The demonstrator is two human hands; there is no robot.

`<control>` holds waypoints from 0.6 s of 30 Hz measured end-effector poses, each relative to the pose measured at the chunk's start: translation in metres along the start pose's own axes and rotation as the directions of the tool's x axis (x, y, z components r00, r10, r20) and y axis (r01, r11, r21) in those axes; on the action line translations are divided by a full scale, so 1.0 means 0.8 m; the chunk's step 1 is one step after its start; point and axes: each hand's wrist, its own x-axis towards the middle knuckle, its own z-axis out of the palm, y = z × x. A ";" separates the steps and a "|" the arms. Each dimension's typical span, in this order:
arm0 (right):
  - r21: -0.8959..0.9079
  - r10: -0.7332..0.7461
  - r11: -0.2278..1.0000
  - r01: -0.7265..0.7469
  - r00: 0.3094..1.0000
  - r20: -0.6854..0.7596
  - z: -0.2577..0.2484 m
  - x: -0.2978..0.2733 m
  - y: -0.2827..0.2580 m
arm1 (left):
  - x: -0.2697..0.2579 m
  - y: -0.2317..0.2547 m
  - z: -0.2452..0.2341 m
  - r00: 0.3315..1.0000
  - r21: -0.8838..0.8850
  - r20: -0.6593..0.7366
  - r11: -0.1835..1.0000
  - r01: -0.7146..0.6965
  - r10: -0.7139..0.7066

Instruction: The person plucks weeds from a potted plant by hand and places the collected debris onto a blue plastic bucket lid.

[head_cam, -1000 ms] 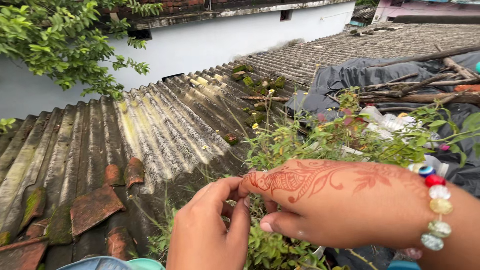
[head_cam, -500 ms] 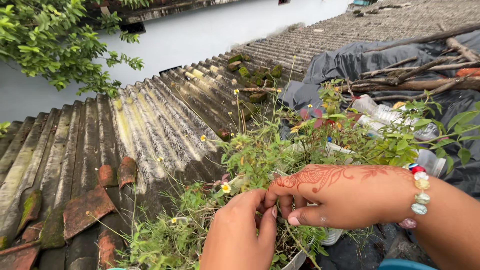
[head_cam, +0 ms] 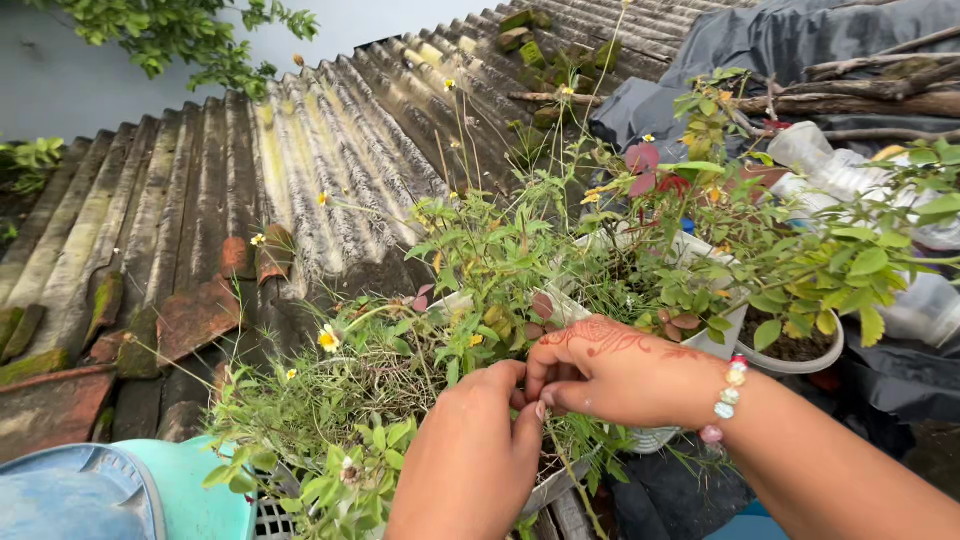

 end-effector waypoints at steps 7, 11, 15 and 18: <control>-0.063 -0.026 0.997 0.032 0.996 0.086 0.038 0.040 0.030 | -0.003 -0.027 0.002 0.999 0.041 -0.033 0.998 0.043 -0.042; -0.191 0.054 0.981 -0.029 0.990 0.129 0.072 0.063 0.038 | -0.011 -0.033 0.000 0.991 0.032 -0.048 0.991 0.130 -0.128; -0.281 0.132 0.955 -0.091 0.982 0.132 0.091 0.068 0.041 | -0.008 -0.032 0.003 0.985 0.018 0.028 0.986 0.167 -0.168; -0.216 0.086 0.975 -0.049 0.983 0.165 0.094 0.066 0.035 | -0.008 -0.035 0.008 0.990 -0.002 0.021 0.991 0.137 -0.136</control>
